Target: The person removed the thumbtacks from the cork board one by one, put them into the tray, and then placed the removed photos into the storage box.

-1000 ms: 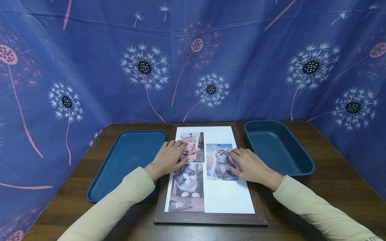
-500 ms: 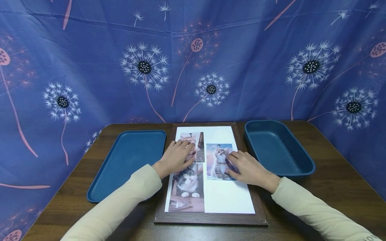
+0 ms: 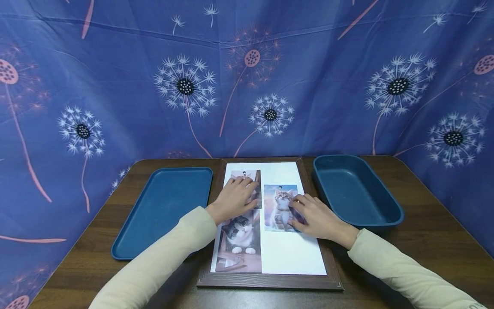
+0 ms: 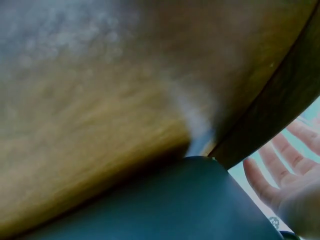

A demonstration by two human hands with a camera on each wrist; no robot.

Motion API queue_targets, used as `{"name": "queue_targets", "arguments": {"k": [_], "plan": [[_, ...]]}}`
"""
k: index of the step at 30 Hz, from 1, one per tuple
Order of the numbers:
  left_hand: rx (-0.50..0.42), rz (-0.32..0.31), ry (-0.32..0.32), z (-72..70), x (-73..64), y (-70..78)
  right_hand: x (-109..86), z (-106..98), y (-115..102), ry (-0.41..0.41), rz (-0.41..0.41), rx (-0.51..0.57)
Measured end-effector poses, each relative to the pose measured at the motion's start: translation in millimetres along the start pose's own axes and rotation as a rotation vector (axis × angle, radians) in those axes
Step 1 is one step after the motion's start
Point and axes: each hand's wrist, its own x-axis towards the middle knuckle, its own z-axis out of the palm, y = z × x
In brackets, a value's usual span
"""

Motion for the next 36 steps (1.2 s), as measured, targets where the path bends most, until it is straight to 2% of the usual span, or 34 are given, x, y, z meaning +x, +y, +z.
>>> {"name": "queue_targets", "arguments": {"k": [12,19,25,36], "plan": [[-0.010,0.008,0.048,8.1,14.1,3.8,-0.7,0.2,-0.4,-0.021,0.019,0.018],[-0.053,0.012,0.023,9.6,24.4,7.7,-0.2,-0.7,-0.9,-0.038,0.036,0.028],[-0.061,0.015,-0.008,8.5,33.8,11.5,0.2,-0.5,-1.1,-0.014,0.028,0.036],[-0.120,0.048,-0.006,13.1,50.1,18.1,0.3,-0.2,-0.8,-0.014,0.032,0.073]]}}
